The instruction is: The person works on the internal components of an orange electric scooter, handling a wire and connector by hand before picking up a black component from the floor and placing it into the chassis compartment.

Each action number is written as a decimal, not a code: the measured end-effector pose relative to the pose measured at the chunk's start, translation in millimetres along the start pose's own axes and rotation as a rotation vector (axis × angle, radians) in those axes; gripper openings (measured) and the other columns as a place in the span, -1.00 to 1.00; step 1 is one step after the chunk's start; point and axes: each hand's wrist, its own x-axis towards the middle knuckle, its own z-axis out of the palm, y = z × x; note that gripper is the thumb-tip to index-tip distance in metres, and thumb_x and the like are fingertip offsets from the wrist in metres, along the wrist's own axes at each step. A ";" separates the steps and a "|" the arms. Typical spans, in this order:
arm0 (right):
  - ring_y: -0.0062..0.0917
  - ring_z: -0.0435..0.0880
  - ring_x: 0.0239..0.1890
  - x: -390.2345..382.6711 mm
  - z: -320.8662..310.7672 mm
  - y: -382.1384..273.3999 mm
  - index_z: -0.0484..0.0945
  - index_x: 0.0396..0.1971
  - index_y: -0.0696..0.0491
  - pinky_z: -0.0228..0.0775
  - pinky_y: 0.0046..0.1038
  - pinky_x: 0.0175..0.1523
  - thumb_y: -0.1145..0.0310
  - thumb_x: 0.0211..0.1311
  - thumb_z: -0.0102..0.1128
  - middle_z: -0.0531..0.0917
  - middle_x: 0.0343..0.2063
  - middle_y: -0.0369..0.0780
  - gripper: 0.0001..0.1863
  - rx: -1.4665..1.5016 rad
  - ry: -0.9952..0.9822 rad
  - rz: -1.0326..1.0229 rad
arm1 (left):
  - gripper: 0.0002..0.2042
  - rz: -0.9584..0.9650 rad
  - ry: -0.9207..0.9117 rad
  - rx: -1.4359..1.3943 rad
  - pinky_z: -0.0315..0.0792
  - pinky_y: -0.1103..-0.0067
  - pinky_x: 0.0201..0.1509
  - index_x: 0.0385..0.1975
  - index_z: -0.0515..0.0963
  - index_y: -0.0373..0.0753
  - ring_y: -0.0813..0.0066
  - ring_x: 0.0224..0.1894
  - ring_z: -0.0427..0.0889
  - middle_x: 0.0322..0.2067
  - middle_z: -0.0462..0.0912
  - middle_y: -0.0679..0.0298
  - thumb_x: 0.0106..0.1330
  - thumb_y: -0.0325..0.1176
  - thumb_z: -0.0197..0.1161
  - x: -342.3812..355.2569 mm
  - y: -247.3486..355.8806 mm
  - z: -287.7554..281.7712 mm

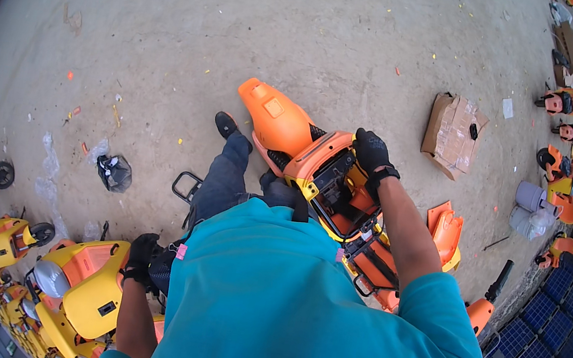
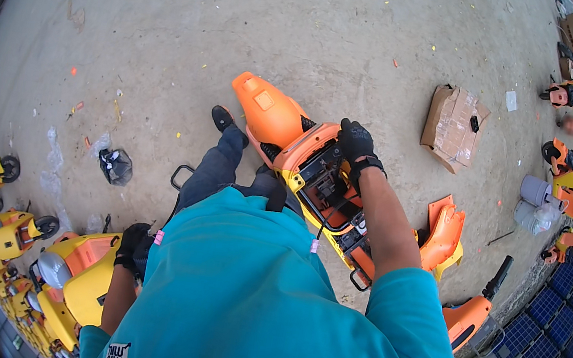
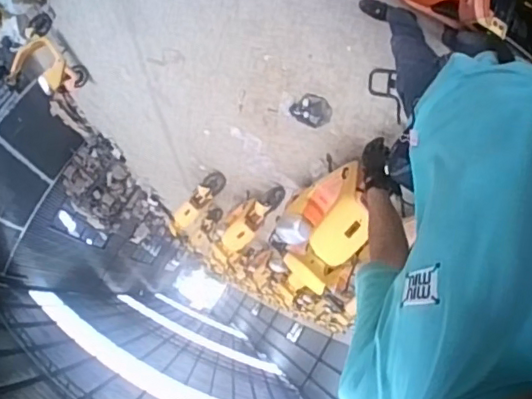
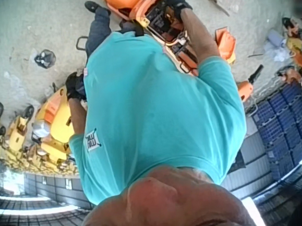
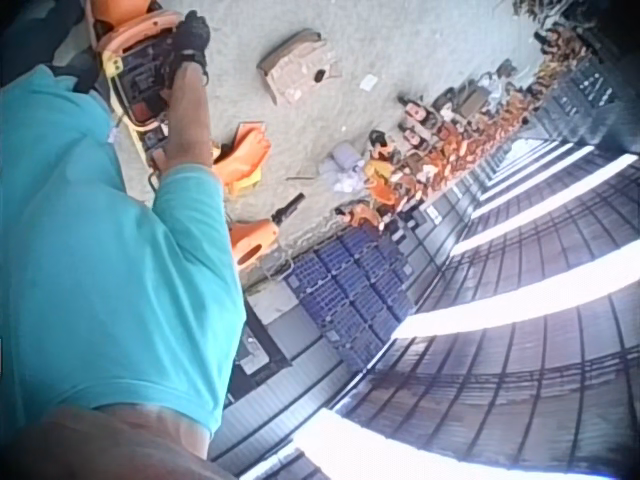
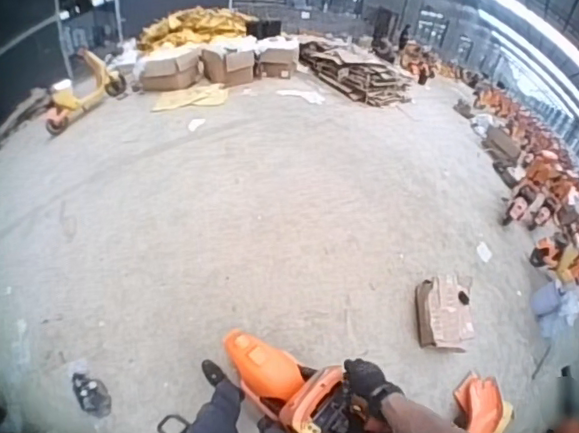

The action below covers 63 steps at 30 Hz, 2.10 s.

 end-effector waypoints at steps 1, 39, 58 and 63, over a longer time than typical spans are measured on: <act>-0.07 0.55 -0.24 -1.2 2.1 3.5 0.46 -0.34 0.09 0.37 -0.16 -0.20 0.21 0.15 0.06 0.59 -0.42 0.01 -0.75 -0.032 0.042 -0.121 | -0.83 0.025 0.007 0.018 0.46 0.59 -0.38 -0.29 0.55 -0.30 0.49 -0.46 0.57 -0.42 0.60 0.23 0.22 -0.41 0.06 0.4 -2.1 1.2; -0.14 0.54 -0.23 -7.0 0.0 13.2 0.47 -0.32 0.06 0.40 -0.24 -0.16 0.30 0.09 0.08 0.56 -0.35 -0.03 -0.81 0.001 0.001 -0.127 | -0.80 0.108 -0.031 0.135 0.50 0.51 -0.26 -0.26 0.53 -0.22 0.33 -0.36 0.58 -0.37 0.58 0.18 0.10 -0.42 0.15 2.7 -1.3 -1.3; -0.14 0.55 -0.29 -10.3 0.7 -7.6 0.47 -0.36 0.06 0.39 -0.21 -0.22 0.23 0.07 0.11 0.57 -0.40 -0.04 -0.78 0.045 0.026 0.078 | -0.89 -0.488 0.037 -0.723 0.37 0.70 -0.60 -0.28 0.49 -0.24 0.65 -0.65 0.41 -0.63 0.44 0.38 0.25 -0.45 0.06 103.3 123.8 -81.4; -0.15 0.56 -0.28 -9.9 7.6 -3.6 0.48 -0.33 0.07 0.40 -0.24 -0.20 0.22 0.12 0.05 0.58 -0.40 -0.03 -0.77 0.066 0.031 0.116 | -0.88 -0.343 -0.040 -0.792 0.35 0.72 -0.58 -0.25 0.49 -0.27 0.67 -0.63 0.39 -0.61 0.44 0.38 0.25 -0.46 0.06 119.0 142.4 -73.1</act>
